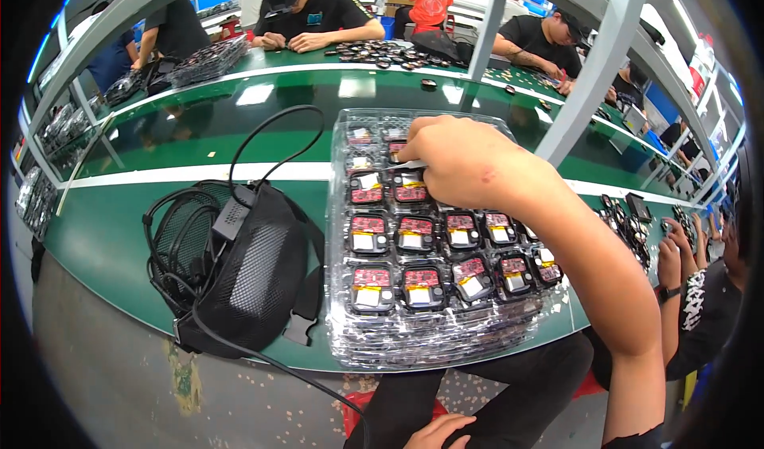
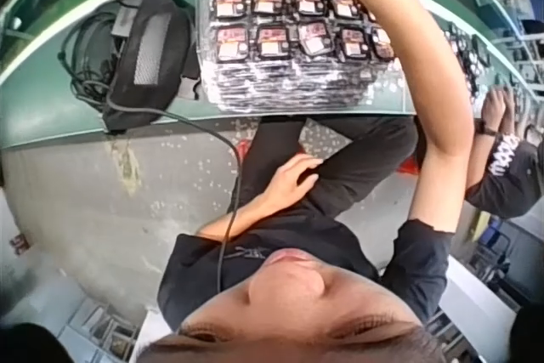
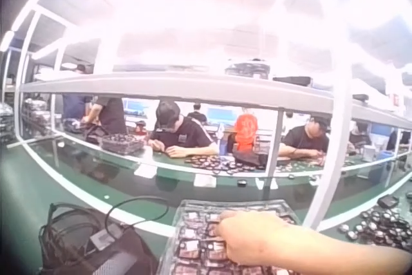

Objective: Assembling components into small electronic device housings on a factory assembly line.

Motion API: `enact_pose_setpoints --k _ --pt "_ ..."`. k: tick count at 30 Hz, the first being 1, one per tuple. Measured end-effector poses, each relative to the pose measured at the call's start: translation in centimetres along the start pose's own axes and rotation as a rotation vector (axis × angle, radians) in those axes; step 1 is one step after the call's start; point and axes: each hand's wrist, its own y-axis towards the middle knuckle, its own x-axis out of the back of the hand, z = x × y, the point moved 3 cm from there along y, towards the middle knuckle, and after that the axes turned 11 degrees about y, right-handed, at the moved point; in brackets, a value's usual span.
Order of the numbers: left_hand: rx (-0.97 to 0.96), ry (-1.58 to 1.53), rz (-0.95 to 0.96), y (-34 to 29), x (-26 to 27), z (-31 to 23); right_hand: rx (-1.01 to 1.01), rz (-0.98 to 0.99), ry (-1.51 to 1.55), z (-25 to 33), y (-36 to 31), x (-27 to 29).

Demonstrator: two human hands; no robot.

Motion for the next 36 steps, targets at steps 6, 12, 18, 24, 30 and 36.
enact_pose_setpoints --k 6,12,18,24,30,36 --pt "-0.016 0.007 -0.039 0.7 1.3 -0.1 0.158 -0.612 0.284 -4.3 -5.3 4.4" --pt "0.007 0.005 -0.039 1.5 1.6 1.3 -0.468 -0.616 0.17 -19.7 -14.3 -0.7" --pt "0.018 0.027 0.026 2.0 1.3 1.2 -0.757 -0.565 -0.055 -27.0 -18.3 -7.5" --pt "0.055 0.045 0.031 2.5 0.7 1.7 -0.709 -0.47 0.115 -29.3 -18.5 -8.6" --pt "0.115 -0.031 0.011 2.9 0.2 0.7 -0.549 -0.336 0.373 -24.2 -19.9 -8.5" --pt "0.132 -0.201 0.057 4.1 0.4 -0.3 -0.567 -0.654 0.813 -15.8 -28.1 -7.3"
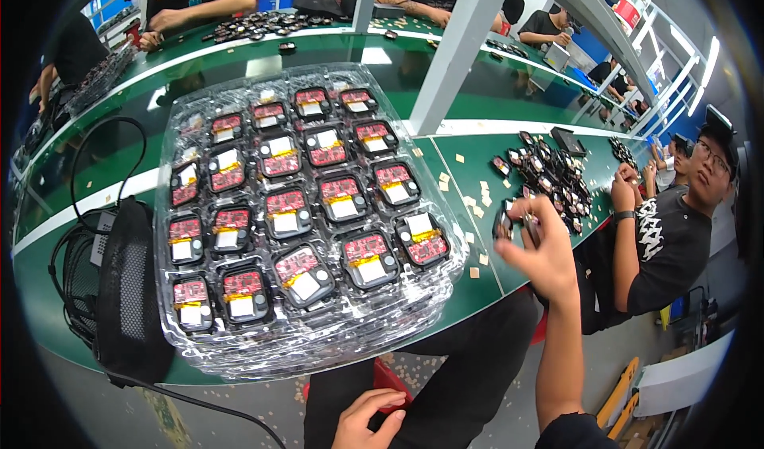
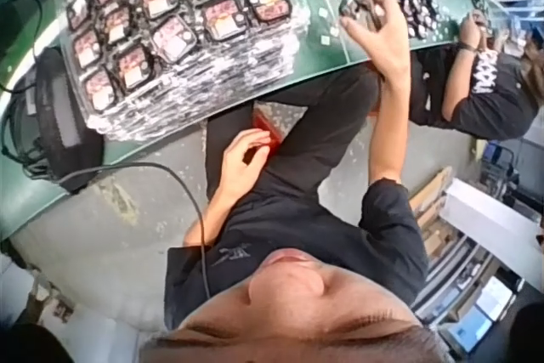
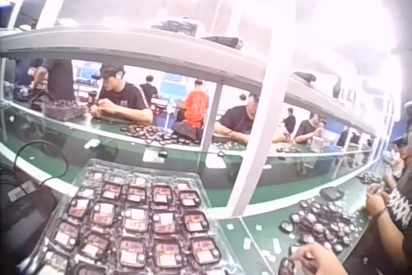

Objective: Assembling components into small electronic device housings on a factory assembly line.

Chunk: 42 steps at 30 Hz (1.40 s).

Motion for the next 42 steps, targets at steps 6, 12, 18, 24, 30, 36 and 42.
enact_pose_setpoints --k 6,12,18,24,30,36,42 --pt "0.112 -0.334 0.09 0.4 -0.1 0.4 0.296 0.486 0.104 2.8 -9.9 -4.4" --pt "0.038 -0.298 -0.051 1.4 0.2 0.8 0.396 0.65 -0.035 1.0 -14.2 -9.5" --pt "0.064 -0.103 -0.169 1.4 0.6 0.6 0.597 0.52 -0.078 0.0 -16.3 -11.5" --pt "0.048 -0.069 -0.112 1.2 2.3 1.1 0.53 0.545 0.063 -0.8 -16.0 -13.1" --pt "0.192 -0.584 0.273 0.3 3.3 2.5 0.33 0.581 0.177 -1.0 -16.6 -13.1" --pt "0.158 -0.889 0.369 -0.3 2.5 3.5 0.252 0.565 0.382 0.4 -17.0 -13.7" --pt "0.091 -1.016 0.16 -1.1 2.4 4.1 0.288 0.671 0.22 2.4 -16.3 -14.8"
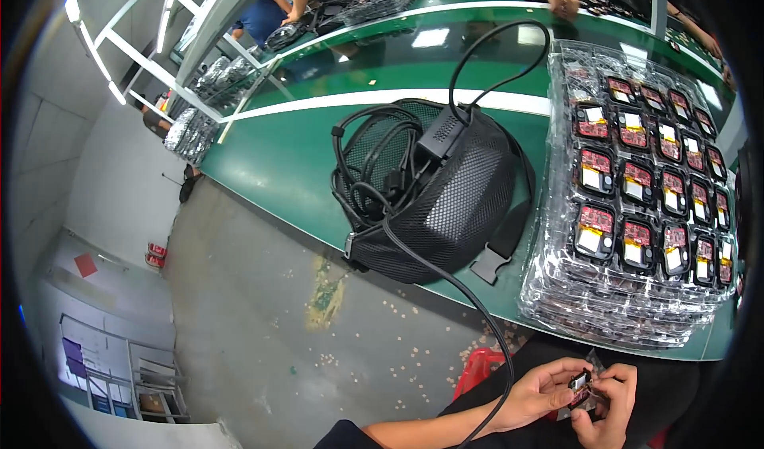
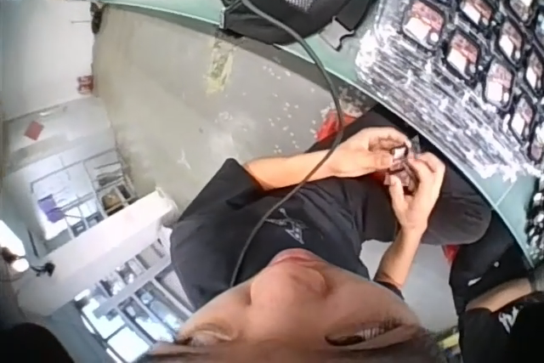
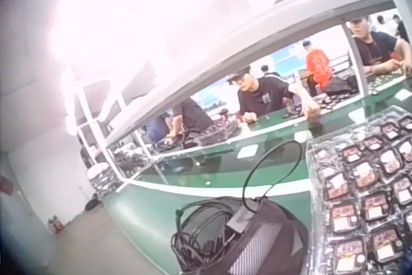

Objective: Assembling components into small electronic device housings on a factory assembly line.

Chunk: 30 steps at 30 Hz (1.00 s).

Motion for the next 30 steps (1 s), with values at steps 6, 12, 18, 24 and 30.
enact_pose_setpoints --k 6,12,18,24,30 --pt "-0.13 0.096 -0.155 -0.9 0.2 -1.3 0.073 -0.185 -0.193 -1.1 0.4 -1.3" --pt "-0.247 0.101 -0.292 -1.1 0.2 -2.2 0.301 -0.299 -0.518 -1.3 0.8 -1.4" --pt "-0.173 0.096 -0.301 -0.3 0.0 -1.4 0.323 -0.273 -0.575 -2.0 0.1 -0.2" --pt "-0.228 0.132 -0.295 -0.1 -0.5 -1.4 0.391 -0.274 -0.57 -1.8 -0.1 -0.1" --pt "-0.206 0.138 -0.301 -0.3 -0.5 -1.4 0.339 -0.252 -0.509 -1.8 -0.1 -0.1"
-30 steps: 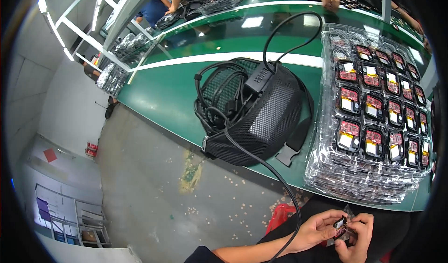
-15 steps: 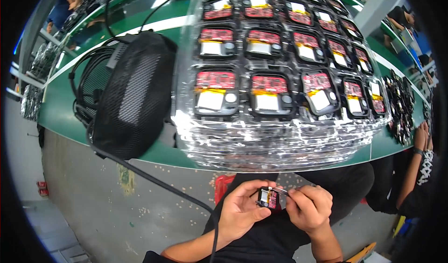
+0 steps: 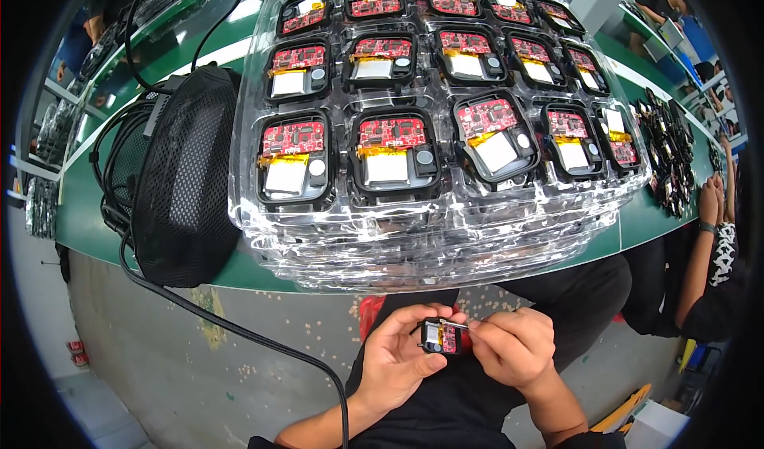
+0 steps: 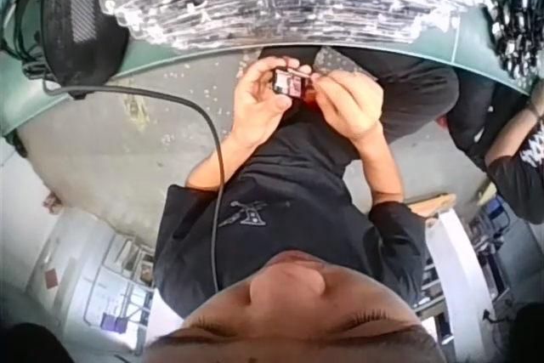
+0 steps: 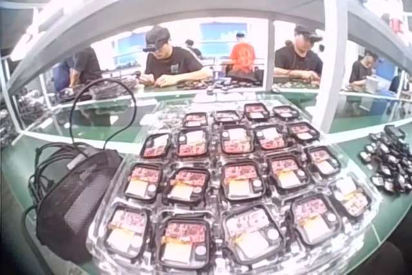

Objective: Assembling components into small electronic device housings on a factory assembly line.

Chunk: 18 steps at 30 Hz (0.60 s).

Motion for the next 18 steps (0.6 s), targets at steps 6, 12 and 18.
enact_pose_setpoints --k 6,12,18 --pt "-0.009 0.009 -0.006 -0.1 0.2 -0.3 -0.179 -0.015 0.232 -0.5 0.1 0.0" --pt "0.0 0.047 0.001 0.1 0.0 -0.3 -0.172 -0.021 0.193 -0.6 -0.3 -0.4" --pt "-0.03 0.079 -0.092 -0.6 0.6 -1.3 -0.042 0.06 0.071 0.3 0.7 -0.9"
